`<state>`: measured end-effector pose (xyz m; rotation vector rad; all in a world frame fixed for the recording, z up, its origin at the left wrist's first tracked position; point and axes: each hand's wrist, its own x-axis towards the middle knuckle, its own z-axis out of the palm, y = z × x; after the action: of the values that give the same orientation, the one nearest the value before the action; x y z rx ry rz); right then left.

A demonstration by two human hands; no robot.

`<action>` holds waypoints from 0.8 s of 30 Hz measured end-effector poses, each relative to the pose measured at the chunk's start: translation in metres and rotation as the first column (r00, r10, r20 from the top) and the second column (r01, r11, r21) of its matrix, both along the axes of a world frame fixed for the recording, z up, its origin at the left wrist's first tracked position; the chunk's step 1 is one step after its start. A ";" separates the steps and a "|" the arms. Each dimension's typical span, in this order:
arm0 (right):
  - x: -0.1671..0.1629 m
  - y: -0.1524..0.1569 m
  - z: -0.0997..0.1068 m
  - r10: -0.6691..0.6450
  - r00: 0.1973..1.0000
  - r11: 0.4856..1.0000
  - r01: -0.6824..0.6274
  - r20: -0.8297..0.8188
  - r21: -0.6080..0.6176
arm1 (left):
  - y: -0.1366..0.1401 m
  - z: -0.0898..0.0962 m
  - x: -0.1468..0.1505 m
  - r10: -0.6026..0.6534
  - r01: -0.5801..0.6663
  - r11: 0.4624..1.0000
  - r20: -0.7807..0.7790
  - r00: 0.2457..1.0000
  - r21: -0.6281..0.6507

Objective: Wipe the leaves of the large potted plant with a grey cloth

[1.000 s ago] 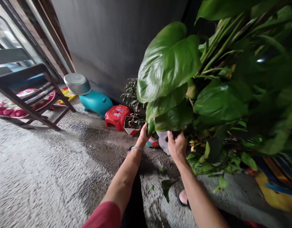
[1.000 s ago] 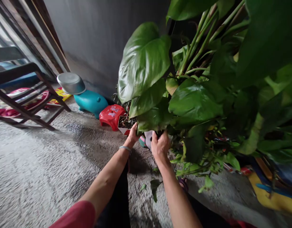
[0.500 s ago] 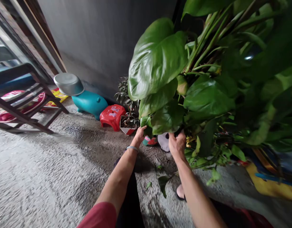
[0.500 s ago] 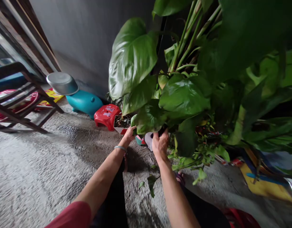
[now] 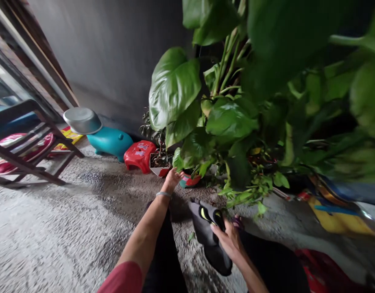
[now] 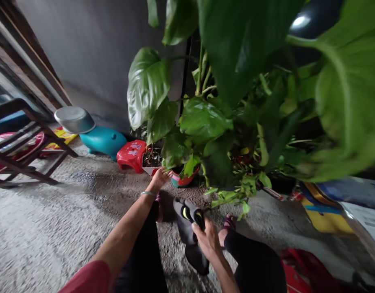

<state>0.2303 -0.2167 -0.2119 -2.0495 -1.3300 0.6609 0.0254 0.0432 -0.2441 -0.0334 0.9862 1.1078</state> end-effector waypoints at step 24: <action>0.013 -0.062 0.072 -0.085 0.986 0.969 0.048 0.145 0.241 | -0.274 0.092 0.110 -0.354 0.470 0.750 -0.319 0.879 0.465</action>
<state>0.2437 -0.2782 -0.1403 -1.9710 -1.3488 0.3011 0.1354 -0.2304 -0.1520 0.7455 0.7856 0.9400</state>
